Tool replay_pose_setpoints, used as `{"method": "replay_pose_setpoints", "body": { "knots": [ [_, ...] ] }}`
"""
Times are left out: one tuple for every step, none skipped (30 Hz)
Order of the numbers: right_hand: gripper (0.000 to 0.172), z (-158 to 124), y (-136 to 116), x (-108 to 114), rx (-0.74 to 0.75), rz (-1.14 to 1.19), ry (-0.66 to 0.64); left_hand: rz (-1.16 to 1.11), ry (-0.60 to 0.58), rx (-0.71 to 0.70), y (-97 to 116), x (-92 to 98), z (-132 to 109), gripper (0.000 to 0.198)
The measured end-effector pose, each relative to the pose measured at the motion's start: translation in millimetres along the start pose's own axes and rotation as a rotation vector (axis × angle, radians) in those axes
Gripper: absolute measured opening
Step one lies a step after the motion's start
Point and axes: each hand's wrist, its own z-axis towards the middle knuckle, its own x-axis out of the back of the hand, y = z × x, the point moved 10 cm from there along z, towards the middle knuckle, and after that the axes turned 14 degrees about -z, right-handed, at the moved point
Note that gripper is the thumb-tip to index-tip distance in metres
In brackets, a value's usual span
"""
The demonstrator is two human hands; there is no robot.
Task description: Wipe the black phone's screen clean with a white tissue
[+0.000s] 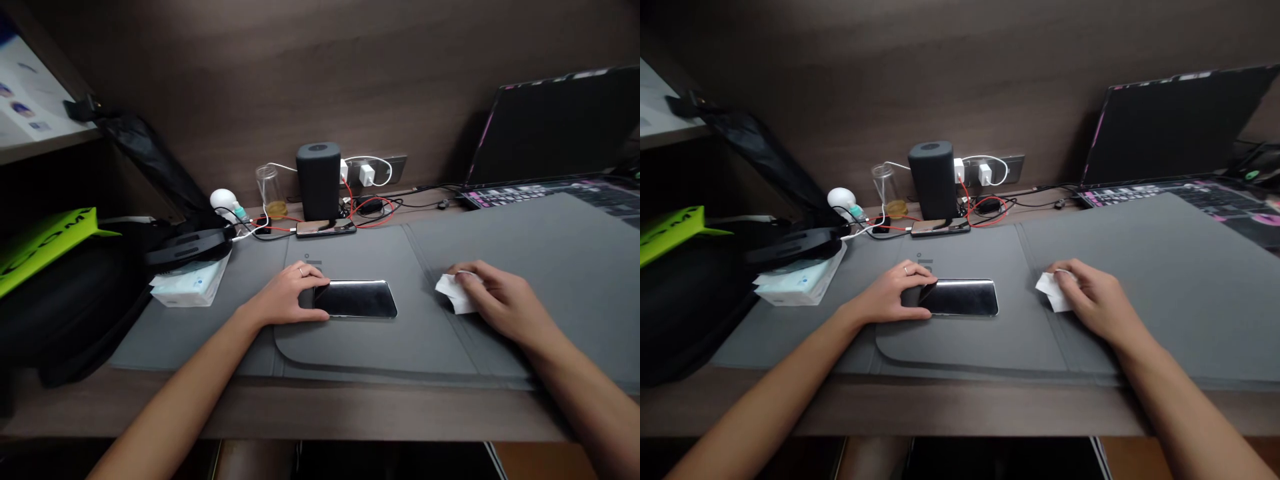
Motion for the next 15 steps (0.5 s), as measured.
{"method": "replay_pose_setpoints", "body": {
  "knots": [
    [0.032, -0.1, 0.6, -1.3, 0.000, -0.003, -0.008, -0.002, -0.002, 0.001, -0.5, -0.2, -0.2, 0.055],
    [0.033, -0.2, 1.0, -2.5, 0.003, -0.006, -0.016, -0.005, -0.005, 0.003, -1.0, -0.5, -0.3, 0.054],
    [0.033, -0.4, 1.3, -3.6, 0.007, -0.008, -0.024, -0.008, -0.007, 0.005, -1.5, -0.6, -0.4, 0.055],
    [0.033, -0.6, 1.6, -4.6, 0.011, -0.010, -0.033, -0.012, -0.007, 0.007, -1.7, -0.7, -0.4, 0.055],
    [0.033, -0.9, 1.7, -5.7, 0.014, -0.012, -0.045, -0.014, -0.006, 0.009, -1.8, -0.7, -0.4, 0.055],
    [0.033, -1.1, 1.8, -6.4, 0.016, -0.012, -0.056, -0.015, -0.004, 0.008, -1.6, -0.7, -0.4, 0.055],
    [0.033, -1.3, 1.8, -6.7, 0.017, -0.010, -0.063, -0.013, -0.001, 0.004, -1.2, -0.6, -0.3, 0.055],
    [0.032, -1.4, 1.6, -6.5, 0.019, -0.007, -0.066, -0.010, 0.001, -0.001, -0.8, -0.6, -0.3, 0.055],
    [0.032, -1.4, 1.4, -5.9, 0.019, -0.003, -0.062, -0.007, 0.004, -0.005, -0.4, -0.6, -0.2, 0.054],
    [0.032, -1.3, 1.3, -4.9, 0.019, 0.000, -0.054, -0.003, 0.007, -0.010, -0.1, -0.5, -0.1, 0.054],
    [0.032, -1.3, 1.5, -4.2, 0.017, 0.003, -0.045, -0.001, 0.012, -0.013, 0.1, -0.3, 0.0, 0.053],
    [0.032, -1.2, 2.1, -4.1, 0.013, 0.001, -0.042, -0.002, 0.017, -0.016, 0.1, -0.1, 0.0, 0.053],
    [0.032, -1.3, 3.1, -4.9, 0.007, -0.001, -0.046, -0.003, 0.021, -0.016, -0.1, 0.1, 0.0, 0.054],
    [0.033, -1.5, 4.3, -5.8, 0.001, -0.003, -0.050, -0.005, 0.025, -0.016, -0.4, 0.3, 0.0, 0.054],
    [0.034, -1.7, 5.4, -6.3, -0.004, -0.003, -0.051, -0.005, 0.025, -0.015, -0.6, 0.2, -0.1, 0.054]
  ]
}}
